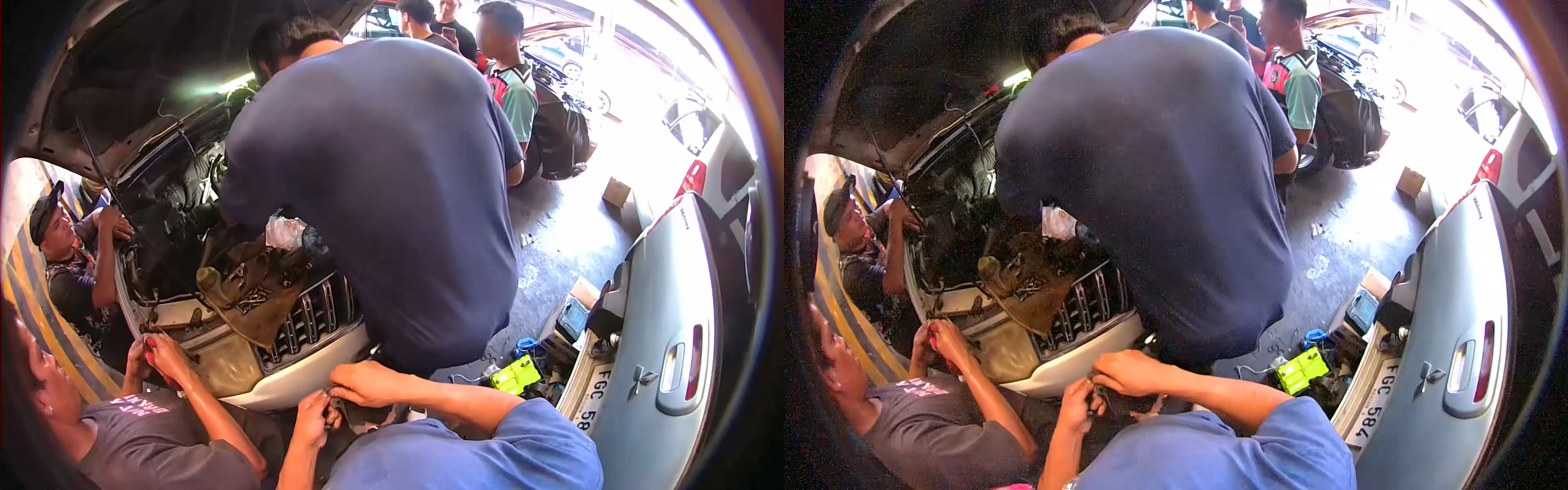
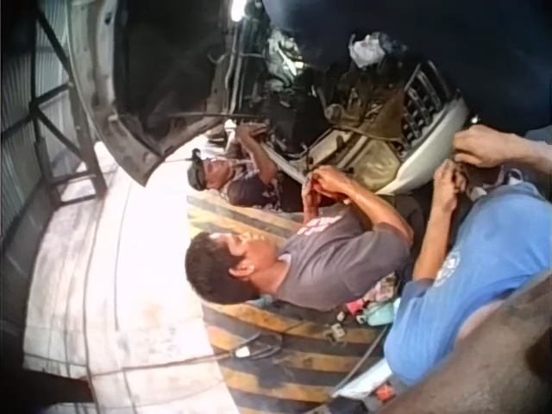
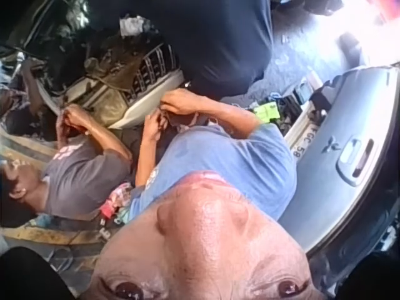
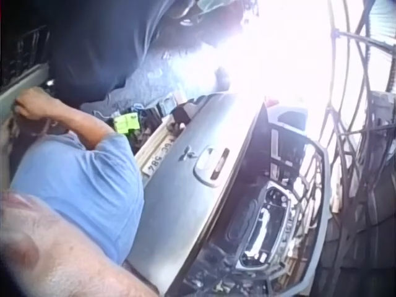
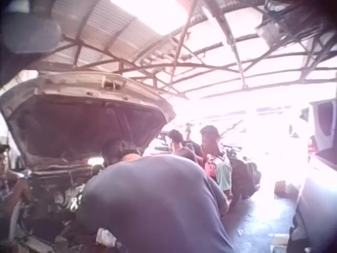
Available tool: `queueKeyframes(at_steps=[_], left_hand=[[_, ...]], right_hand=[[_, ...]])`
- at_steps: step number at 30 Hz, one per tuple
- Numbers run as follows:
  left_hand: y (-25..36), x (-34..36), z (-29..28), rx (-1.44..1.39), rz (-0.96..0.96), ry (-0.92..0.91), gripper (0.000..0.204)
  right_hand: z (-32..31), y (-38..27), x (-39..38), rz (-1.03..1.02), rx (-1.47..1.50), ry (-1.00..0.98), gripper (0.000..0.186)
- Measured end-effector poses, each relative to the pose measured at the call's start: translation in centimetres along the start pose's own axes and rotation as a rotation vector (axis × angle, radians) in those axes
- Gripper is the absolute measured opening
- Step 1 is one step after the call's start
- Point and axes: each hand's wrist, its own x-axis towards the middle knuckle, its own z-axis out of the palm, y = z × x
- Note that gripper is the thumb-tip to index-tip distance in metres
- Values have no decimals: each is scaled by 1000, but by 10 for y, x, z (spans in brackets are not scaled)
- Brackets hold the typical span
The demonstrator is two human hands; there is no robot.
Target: Cleaning and inspecting engine valves and components during a vehicle repair.
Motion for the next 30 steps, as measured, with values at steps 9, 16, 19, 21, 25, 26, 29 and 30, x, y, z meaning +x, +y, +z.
queueKeyframes(at_steps=[9, 16, 19, 21, 25, 26, 29, 30], left_hand=[[19, -6, -3, 1431, 970, 299, 18], [-14, -2, -32, -65, 192, 191, 26], [-20, -1, -36, -299, 138, 149, 24], [-20, -2, -41, -288, 127, 170, 27], [-15, -12, -55, 122, 189, 337, 31], [-14, -14, -57, 75, 233, 318, 32], [-15, -17, -57, -46, 227, 285, 33], [-17, -16, -56, -124, 225, 240, 33]], right_hand=[[32, 14, 21, 758, 774, -3, 35], [58, 46, 33, 796, 1789, 20, 33], [62, 56, 29, 826, 1657, 106, 35], [59, 64, 28, 839, 1543, 138, 35], [46, 74, 24, 739, 1848, 71, 42], [42, 71, 19, 579, 1977, 56, 44], [48, 52, 7, 481, 1969, 246, 48], [53, 44, 5, 441, 1673, 208, 45]])
